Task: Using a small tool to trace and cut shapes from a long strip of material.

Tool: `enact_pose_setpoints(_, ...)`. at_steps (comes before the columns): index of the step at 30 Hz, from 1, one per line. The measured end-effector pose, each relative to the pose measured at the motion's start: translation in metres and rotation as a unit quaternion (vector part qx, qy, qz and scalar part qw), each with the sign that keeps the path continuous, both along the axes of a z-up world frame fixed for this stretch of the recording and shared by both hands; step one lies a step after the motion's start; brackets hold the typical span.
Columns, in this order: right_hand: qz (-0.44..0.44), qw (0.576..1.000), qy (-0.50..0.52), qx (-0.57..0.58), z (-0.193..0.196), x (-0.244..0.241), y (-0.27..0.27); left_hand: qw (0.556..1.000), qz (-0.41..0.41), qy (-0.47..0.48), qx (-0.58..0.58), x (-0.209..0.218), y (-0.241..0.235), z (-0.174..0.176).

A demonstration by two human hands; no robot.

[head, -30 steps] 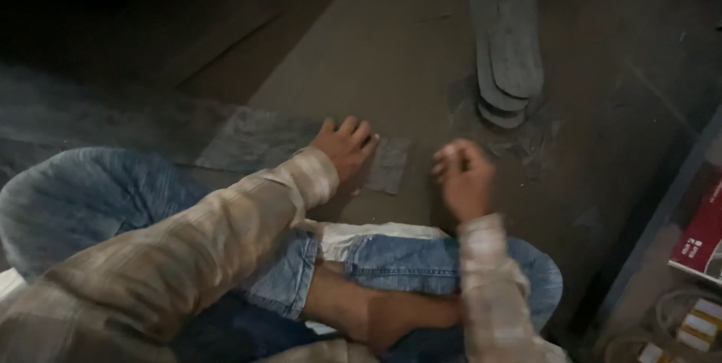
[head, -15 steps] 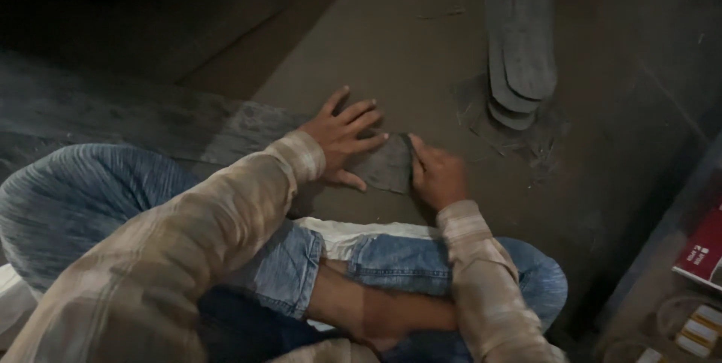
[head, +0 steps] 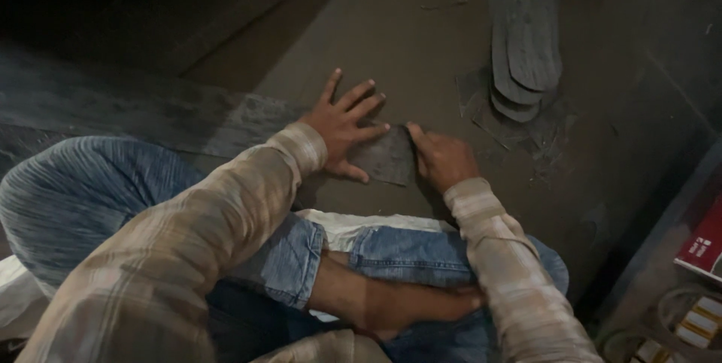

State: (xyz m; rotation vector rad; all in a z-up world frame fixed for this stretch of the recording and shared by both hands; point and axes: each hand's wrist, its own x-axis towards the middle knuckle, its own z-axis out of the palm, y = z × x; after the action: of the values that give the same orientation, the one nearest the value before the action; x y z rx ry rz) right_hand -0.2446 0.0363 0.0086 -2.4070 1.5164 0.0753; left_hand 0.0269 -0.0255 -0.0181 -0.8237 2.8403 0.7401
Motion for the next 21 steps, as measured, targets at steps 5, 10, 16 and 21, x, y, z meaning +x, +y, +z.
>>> enact_pose_setpoints(5,0.006,1.000,0.001,0.003,-0.009,-0.001,0.002,1.000,0.008,0.011,-0.010,0.001,-0.002,-0.003)
enact_pose_setpoints(10,-0.023,0.999,0.031,0.029,-0.026,-0.016,0.016,0.999,0.012,-0.040,0.009,-0.005,-0.002,-0.007)
enact_pose_setpoints(16,-0.070,0.996,0.020,0.059,-0.025,-0.031,0.049,1.000,0.018,0.003,-0.006,0.001,-0.002,0.001)
enact_pose_setpoints(21,-0.106,0.993,0.016,0.039,-0.036,-0.013,0.053,0.999,0.028,0.017,0.005,0.001,0.000,0.002)
